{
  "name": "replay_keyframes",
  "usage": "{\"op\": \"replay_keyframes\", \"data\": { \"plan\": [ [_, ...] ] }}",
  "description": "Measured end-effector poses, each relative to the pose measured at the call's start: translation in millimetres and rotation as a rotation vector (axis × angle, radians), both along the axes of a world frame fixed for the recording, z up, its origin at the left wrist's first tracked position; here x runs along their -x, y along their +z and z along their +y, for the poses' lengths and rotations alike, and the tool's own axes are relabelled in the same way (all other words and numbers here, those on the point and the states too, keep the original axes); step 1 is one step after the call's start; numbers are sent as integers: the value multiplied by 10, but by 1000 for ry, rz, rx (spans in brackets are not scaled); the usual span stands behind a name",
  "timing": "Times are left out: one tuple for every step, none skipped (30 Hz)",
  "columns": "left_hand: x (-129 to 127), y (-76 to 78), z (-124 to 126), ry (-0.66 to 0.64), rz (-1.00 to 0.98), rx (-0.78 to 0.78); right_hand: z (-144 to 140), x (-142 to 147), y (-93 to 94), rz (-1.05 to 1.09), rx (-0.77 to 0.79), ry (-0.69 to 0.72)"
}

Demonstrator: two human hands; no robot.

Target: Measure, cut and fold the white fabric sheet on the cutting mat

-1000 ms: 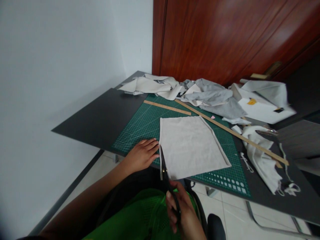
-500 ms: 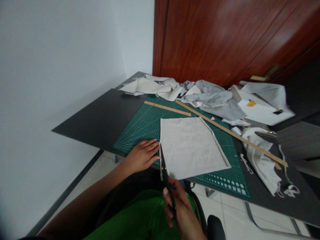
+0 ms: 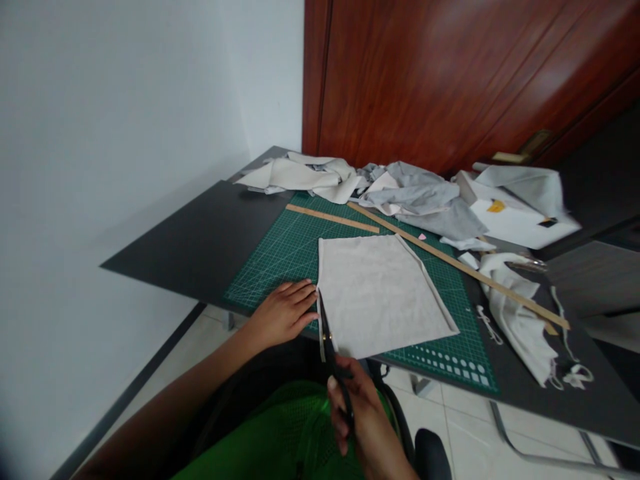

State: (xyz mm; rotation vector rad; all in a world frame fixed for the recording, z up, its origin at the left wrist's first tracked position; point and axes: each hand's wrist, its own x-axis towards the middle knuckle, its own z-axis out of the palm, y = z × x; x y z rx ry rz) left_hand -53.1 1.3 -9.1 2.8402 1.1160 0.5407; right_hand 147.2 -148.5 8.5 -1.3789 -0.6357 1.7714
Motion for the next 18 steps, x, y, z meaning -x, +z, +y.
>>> {"op": "replay_keyframes", "data": {
  "plan": [
    [0,6,-4,4,-1,4,5,-2,-4,18,-1,-9],
    [2,13,-8,12,-2,7,2,-8,-11,35,-3,-18],
    [4,21,-11,17,-3,9,-12,-19,-24,53,-5,-21],
    [7,30,-12,18,-4,9,-39,-38,-44,71,-2,-21],
    [10,39,-11,14,-6,9,-80,-69,-71,88,6,-21],
    [13,47,-9,5,-9,12,-133,-113,-105,109,22,-23],
    [15,55,-4,-8,-10,19,-194,-172,-140,135,43,-25],
    [16,62,2,-21,-10,30,-258,-245,-172,166,67,-38],
    [17,66,9,-30,-7,45,-315,-330,-193,206,87,-55],
    [16,69,15,-33,-4,59,-355,-422,-199,246,95,-77],
    [14,70,20,-32,0,69,-370,-516,-185,272,86,-119],
    [12,69,24,-30,3,73,-351,-608,-152,292,57,-165],
    [9,65,26,-27,3,70,-296,-693,-104,303,18,-216],
    [6,60,27,-22,-1,63,-205,-768,-46,302,-13,-266],
    [3,53,27,-15,-8,54,-86,-834,13,308,-37,-310],
    [1,45,27,-8,-16,46,51,-891,66,321,-70,-353],
    [0,36,28,-1,-22,40,193,-940,106,324,-93,-386],
    [0,27,29,5,-26,36,328,-981,128,319,-122,-430]
  ]
}}
